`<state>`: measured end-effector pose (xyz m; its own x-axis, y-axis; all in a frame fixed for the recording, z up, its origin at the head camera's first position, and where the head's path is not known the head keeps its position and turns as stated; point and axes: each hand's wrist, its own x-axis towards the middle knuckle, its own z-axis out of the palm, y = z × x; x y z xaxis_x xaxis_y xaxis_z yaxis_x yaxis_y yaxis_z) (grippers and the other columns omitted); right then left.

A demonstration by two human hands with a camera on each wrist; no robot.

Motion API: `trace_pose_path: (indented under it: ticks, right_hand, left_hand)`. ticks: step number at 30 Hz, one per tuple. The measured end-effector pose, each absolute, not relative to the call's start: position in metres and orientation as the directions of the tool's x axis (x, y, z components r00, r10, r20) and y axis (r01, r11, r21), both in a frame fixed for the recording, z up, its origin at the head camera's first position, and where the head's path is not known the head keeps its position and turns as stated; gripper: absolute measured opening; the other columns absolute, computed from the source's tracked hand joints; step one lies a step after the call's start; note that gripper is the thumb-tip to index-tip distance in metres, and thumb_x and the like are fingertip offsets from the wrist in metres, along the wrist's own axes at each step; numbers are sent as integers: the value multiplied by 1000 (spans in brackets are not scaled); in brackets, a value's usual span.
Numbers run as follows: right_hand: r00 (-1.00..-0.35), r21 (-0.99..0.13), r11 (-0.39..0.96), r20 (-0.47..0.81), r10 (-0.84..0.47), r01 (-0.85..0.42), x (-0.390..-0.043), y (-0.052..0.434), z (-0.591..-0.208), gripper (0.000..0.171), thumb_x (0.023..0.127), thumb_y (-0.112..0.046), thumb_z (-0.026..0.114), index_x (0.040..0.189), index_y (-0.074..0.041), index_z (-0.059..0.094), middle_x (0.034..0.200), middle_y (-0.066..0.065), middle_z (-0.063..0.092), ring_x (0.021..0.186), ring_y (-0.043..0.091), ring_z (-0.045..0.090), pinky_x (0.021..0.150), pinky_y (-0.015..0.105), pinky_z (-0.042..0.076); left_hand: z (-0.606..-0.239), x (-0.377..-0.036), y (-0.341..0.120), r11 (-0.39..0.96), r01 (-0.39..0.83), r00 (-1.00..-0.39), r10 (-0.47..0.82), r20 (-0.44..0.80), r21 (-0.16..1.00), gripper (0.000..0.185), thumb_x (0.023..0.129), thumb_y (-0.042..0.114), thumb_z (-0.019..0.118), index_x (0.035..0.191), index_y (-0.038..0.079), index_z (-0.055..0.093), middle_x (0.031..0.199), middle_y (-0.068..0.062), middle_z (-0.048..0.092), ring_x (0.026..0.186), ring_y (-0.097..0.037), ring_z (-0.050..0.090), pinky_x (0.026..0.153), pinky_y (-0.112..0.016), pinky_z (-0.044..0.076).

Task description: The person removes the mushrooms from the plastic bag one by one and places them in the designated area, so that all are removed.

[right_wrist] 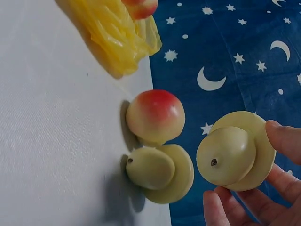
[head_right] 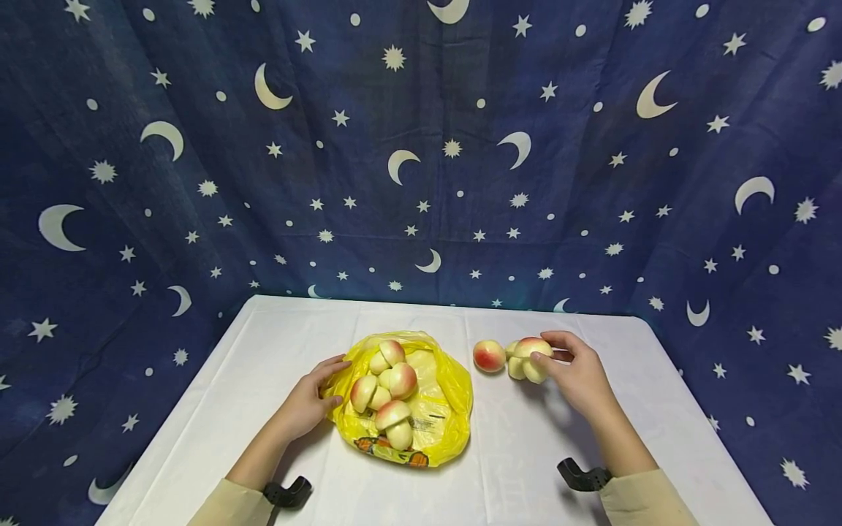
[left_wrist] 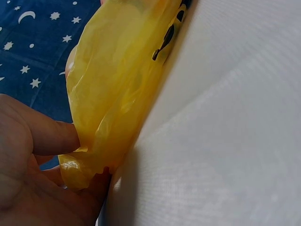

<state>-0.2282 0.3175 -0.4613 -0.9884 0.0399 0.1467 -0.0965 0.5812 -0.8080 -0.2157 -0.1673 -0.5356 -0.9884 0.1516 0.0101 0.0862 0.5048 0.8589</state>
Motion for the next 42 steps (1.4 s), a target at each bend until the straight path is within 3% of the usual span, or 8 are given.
trace_pose_path:
  ticks: [15, 42]
  right_hand:
    - [-986, -804, 591, 141, 84, -65, -228, 337, -468, 56, 101, -27, 77, 146, 2, 59, 143, 31, 64, 94, -18, 57, 72, 13, 58]
    - [-990, -813, 581, 51, 134, 37, -237, 361, -497, 64, 102, -37, 74, 148, 3, 56, 146, 31, 60, 93, -15, 56, 71, 18, 63]
  left_hand:
    - [-536, -213, -166, 503, 75, -989, 145, 1, 861, 60, 94, -5, 71, 150, 14, 62, 172, -8, 42, 164, -41, 31, 133, -66, 22]
    - [-537, -216, -167, 507, 81, -989, 148, 6, 858, 61, 93, -5, 72, 150, 14, 62, 173, -7, 42, 164, -40, 31, 134, -65, 23]
